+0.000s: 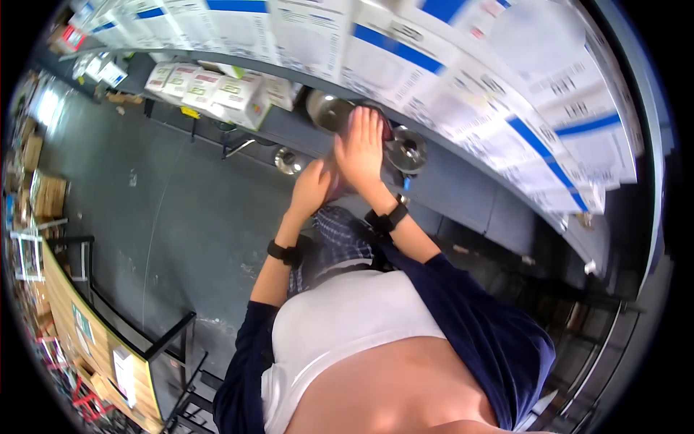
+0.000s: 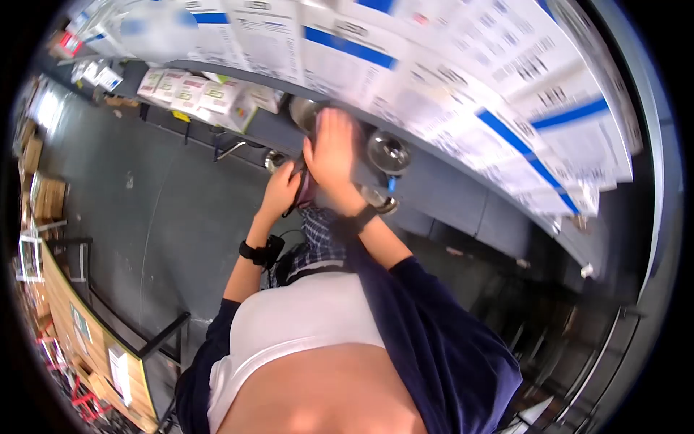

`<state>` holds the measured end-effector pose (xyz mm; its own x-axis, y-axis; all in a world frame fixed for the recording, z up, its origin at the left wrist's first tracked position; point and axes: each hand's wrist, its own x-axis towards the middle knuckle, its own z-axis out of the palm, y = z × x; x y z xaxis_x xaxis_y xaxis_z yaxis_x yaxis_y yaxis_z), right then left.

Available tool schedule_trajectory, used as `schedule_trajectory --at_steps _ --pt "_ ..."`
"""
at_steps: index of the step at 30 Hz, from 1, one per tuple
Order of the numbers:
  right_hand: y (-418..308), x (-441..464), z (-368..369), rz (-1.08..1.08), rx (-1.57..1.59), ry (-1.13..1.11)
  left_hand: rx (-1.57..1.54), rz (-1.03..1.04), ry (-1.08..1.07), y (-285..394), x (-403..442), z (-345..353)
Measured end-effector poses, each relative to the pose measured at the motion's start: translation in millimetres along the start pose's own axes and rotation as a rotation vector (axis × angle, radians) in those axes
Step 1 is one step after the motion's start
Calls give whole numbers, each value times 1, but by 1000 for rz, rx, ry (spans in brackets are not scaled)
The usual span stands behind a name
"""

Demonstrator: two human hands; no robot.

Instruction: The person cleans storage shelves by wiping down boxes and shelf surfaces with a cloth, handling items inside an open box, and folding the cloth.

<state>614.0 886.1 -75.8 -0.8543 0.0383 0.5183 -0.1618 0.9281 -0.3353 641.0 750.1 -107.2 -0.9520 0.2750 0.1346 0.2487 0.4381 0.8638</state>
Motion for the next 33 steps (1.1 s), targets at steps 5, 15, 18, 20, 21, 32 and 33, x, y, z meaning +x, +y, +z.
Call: schedule_trajectory --at_steps 5,15,18,20,21,32,33 --pt "-36 28 23 -87 -32 -62 69 -87 26 -21 10 -48" --pt "-78 77 74 -281 -1 -168 81 29 54 -79 60 -129" --pt "-99 96 88 -344 9 -200 8 -5 85 -91 64 -150" --pt "-114 109 108 -370 -17 -272 35 -132 -75 -103 72 -170" --pt "-123 116 121 -375 -37 -290 29 -128 -69 -111 81 -181" --pt "-263 172 210 -351 -12 -241 4 25 57 -182 95 -344" --pt "-280 176 222 -357 20 -275 18 -7 51 -192 91 -361"
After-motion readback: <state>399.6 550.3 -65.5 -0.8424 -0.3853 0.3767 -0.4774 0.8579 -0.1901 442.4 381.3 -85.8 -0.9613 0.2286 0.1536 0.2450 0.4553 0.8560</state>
